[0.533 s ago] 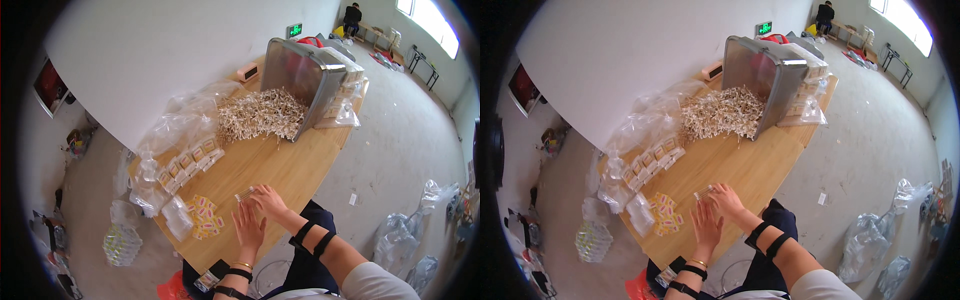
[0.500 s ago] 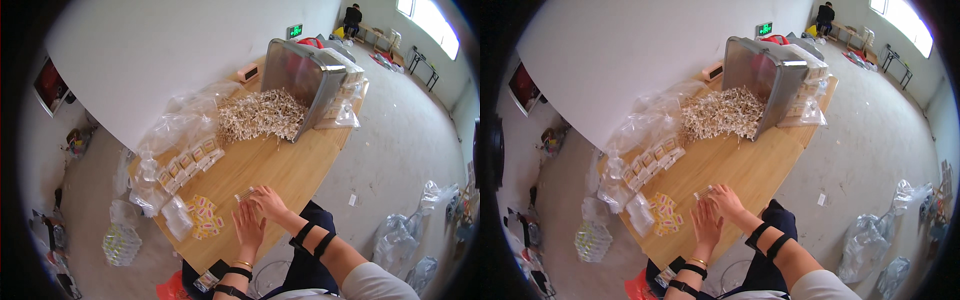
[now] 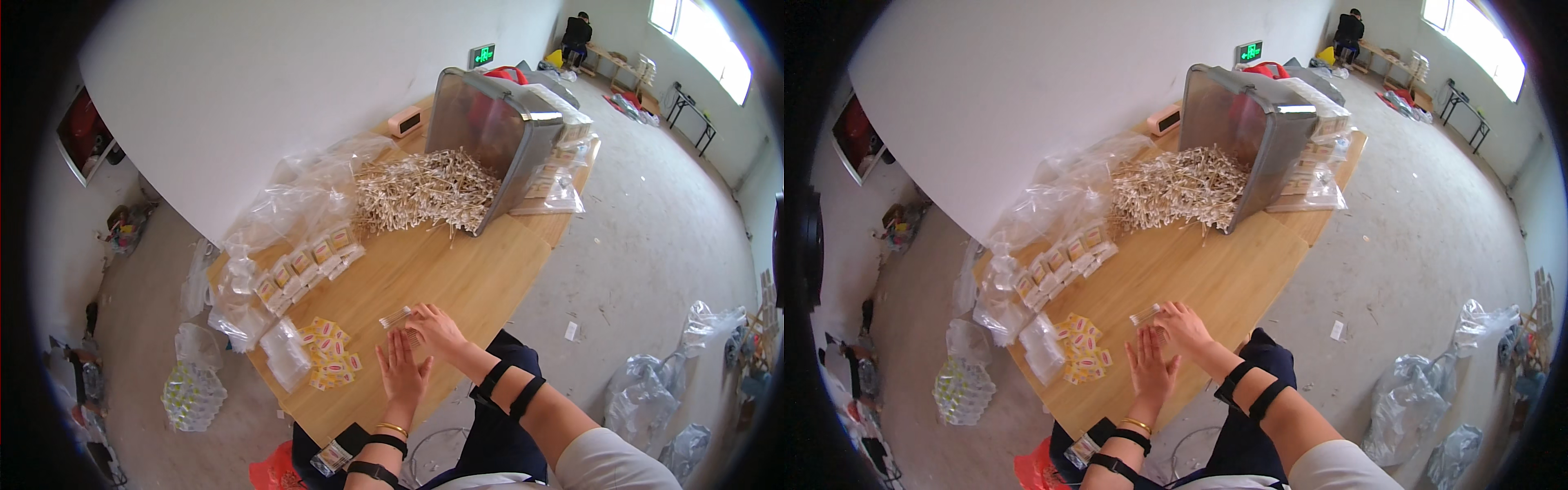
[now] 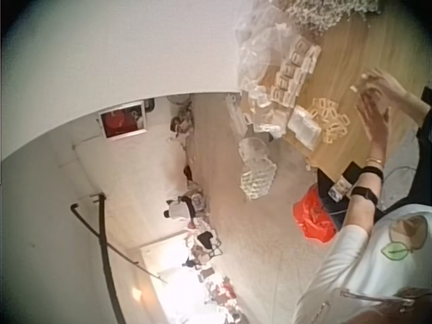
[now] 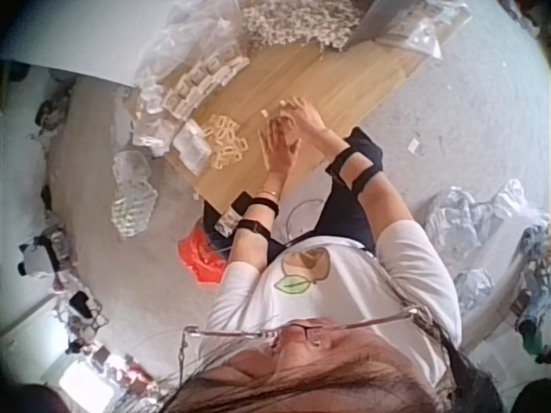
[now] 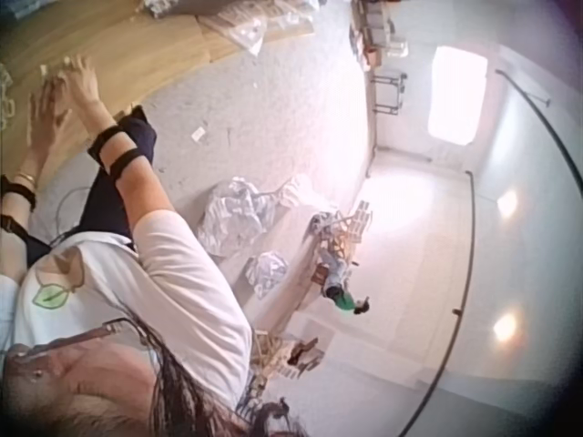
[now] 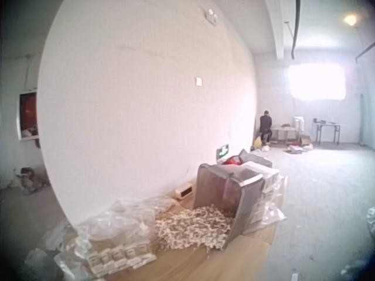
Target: The recorder is organizing cotton swabs and small packets into a plastic container at a work table.
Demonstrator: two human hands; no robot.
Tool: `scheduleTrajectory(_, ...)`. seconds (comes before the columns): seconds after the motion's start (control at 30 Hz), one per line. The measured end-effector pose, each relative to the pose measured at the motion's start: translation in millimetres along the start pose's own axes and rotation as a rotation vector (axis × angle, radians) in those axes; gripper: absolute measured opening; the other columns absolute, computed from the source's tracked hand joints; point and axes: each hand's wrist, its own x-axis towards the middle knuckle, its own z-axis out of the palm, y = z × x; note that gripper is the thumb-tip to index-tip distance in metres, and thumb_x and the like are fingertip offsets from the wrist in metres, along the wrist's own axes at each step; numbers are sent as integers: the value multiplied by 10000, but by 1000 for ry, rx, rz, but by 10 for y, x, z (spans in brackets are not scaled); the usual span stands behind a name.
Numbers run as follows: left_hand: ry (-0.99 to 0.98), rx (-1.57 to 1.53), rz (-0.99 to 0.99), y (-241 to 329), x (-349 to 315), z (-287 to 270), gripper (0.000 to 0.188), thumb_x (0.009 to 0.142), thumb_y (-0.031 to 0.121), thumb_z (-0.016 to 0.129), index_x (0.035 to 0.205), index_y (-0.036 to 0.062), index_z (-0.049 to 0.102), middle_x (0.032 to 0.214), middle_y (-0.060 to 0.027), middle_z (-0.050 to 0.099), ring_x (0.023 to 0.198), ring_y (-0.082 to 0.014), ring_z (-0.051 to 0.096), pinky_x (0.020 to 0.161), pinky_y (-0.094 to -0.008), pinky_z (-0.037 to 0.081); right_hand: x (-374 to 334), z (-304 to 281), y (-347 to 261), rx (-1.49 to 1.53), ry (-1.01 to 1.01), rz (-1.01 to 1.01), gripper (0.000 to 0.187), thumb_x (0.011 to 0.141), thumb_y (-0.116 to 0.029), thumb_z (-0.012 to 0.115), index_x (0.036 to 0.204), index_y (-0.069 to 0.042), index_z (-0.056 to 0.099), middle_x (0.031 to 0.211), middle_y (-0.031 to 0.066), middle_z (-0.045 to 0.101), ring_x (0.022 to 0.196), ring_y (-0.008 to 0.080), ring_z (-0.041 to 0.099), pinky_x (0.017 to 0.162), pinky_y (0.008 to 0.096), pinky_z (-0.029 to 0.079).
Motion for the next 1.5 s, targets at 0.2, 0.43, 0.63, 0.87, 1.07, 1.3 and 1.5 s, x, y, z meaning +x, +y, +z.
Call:
scheduleTrajectory(0.2,-17,8,41,-28,-95,-33,828,970,531,461,1525,-46,248,1585,-197,285,1502,-319,216,1216,-589,76,-220,-46,-2,67,-47,33,296,834,-77,602,1119,-123,671,1236,66,570,1199,302,518,1017,423,450)
scheduleTrajectory(0.43,-27,-26,39,-24,-264,-87,800,971,532,461,1512,-32,292,1566,-177,321,1487,-315,248,1217,-595,73,-760,-30,-6,-74,22,-31,597,897,-182,595,1447,-29,421,1493,131,434,1421,315,357,1187,474,276)
scheduleTrajectory(0.63,-13,-15,71,-57,-551,-117,798,964,511,491,1522,-19,281,1564,-176,322,1479,-315,264,1214,-604,78,-934,-21,-221,-132,-30,-38,762,863,-263,638,1521,-40,325,1557,126,365,1479,293,271,1229,462,187)
scheduleTrajectory(0.87,-53,124,48,-81,-625,-48,816,966,572,445,1546,31,255,1587,-135,302,1492,-283,249,1208,-622,96,-342,76,-225,-81,24,39,482,875,-200,613,1345,-108,562,1431,112,487,1306,311,460,1107,439,367)
scheduleTrajectory(1.07,-22,69,28,-54,-612,-24,803,958,550,460,1551,48,259,1590,-110,299,1479,-267,267,1186,-654,120,92,123,-263,-189,17,85,336,819,-128,635,1148,-180,683,1280,77,556,1188,275,521,973,417,457)
scheduleTrajectory(1.3,-16,24,24,-36,-608,-54,810,959,559,449,1556,50,250,1607,-110,269,1489,-267,248,1190,-651,102,123,95,-270,-230,15,1,254,805,-124,642,1046,-165,711,1186,46,585,1173,271,525,946,418,461)
scheduleTrajectory(1.5,-25,57,1,-66,-632,-45,802,990,595,348,1575,67,201,1635,-125,212,1506,-262,219,1199,-638,95,-269,101,-476,-135,-87,-29,218,820,-118,630,1014,-156,722,1176,45,593,1173,274,529,955,418,450)
